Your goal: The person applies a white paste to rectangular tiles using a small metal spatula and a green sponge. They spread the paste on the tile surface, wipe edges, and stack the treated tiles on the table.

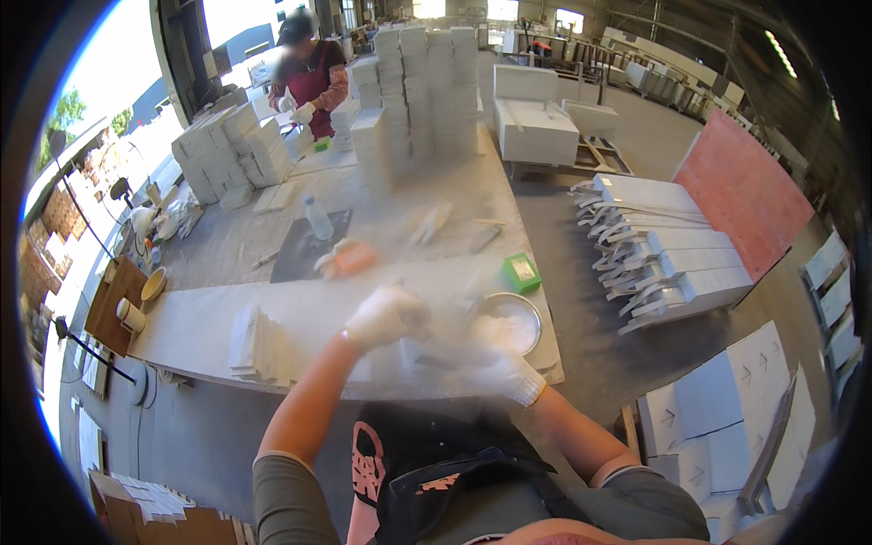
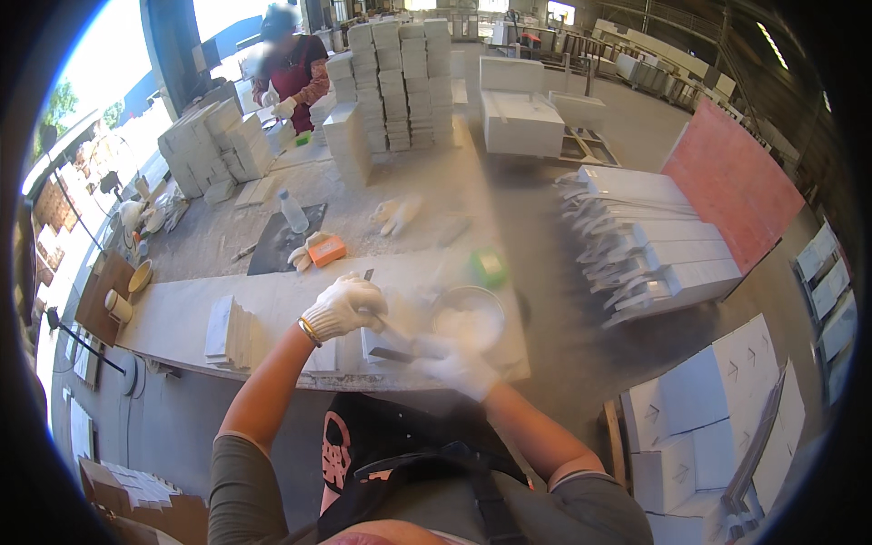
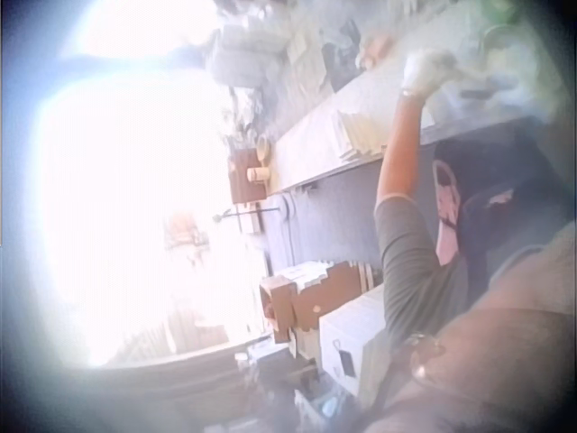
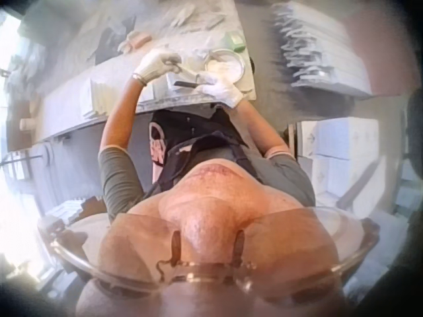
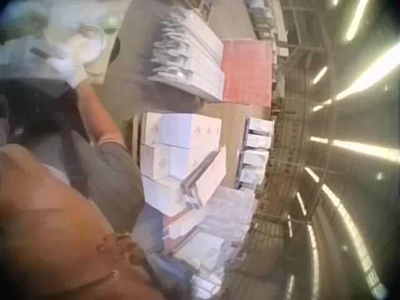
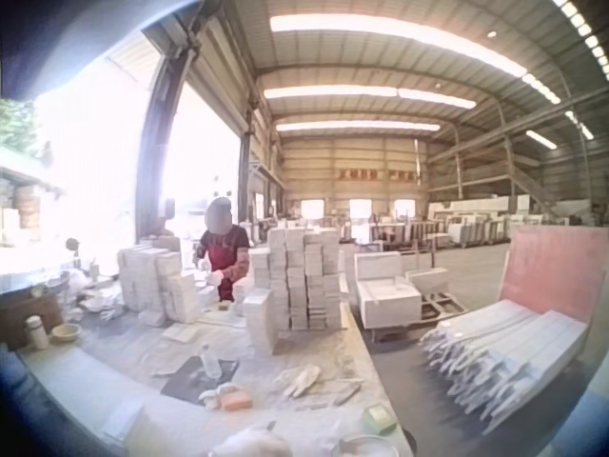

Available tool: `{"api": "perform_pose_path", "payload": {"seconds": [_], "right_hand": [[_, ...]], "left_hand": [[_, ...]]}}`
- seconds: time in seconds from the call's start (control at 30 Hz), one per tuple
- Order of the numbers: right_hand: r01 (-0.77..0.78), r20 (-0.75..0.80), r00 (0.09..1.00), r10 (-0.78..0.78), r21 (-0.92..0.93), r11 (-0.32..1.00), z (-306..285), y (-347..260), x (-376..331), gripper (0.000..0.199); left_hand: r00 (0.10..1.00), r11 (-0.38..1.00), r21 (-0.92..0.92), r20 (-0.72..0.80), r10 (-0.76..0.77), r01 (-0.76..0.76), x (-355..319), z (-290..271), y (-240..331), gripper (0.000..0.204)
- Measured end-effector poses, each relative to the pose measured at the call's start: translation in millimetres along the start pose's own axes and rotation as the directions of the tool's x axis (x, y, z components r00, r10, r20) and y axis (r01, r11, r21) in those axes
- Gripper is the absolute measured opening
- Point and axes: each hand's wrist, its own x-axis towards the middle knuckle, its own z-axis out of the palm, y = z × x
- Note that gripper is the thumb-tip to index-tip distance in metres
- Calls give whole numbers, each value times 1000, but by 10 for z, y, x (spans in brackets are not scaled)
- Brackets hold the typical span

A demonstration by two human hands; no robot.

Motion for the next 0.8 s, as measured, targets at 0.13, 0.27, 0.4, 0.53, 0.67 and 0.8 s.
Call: {"api": "perform_pose_path", "payload": {"seconds": [0.13, 0.27, 0.4, 0.53, 0.67, 0.8], "right_hand": [[190, 82, 981, -178, -616, 764, -142, -146, -227, 54], [-52, -104, 994, -10, -569, 821, -244, -280, -321, 69], [-95, -97, 993, 63, -370, 924, -305, -529, -435, 43], [-5, -125, 992, -26, -241, 970, -272, -822, -401, 27], [44, -71, 995, -73, -344, 938, -98, -941, -86, 29], [180, 154, 981, -115, -530, 829, 31, -899, 346, 28]], "left_hand": [[984, 996, 32, -156, 87, -83, -98, 157, -23, 28], [978, 997, 5, -192, 79, -79, -202, 199, -7, 28], [981, 995, 72, -177, 85, -73, -240, 182, 19, 29], [959, 988, 106, -245, 139, -116, -250, 218, 10, 29], [942, 992, 112, -323, 86, -52, -275, 316, -19, 28], [942, 998, 56, -335, 24, -6, -274, 364, -82, 27]]}}
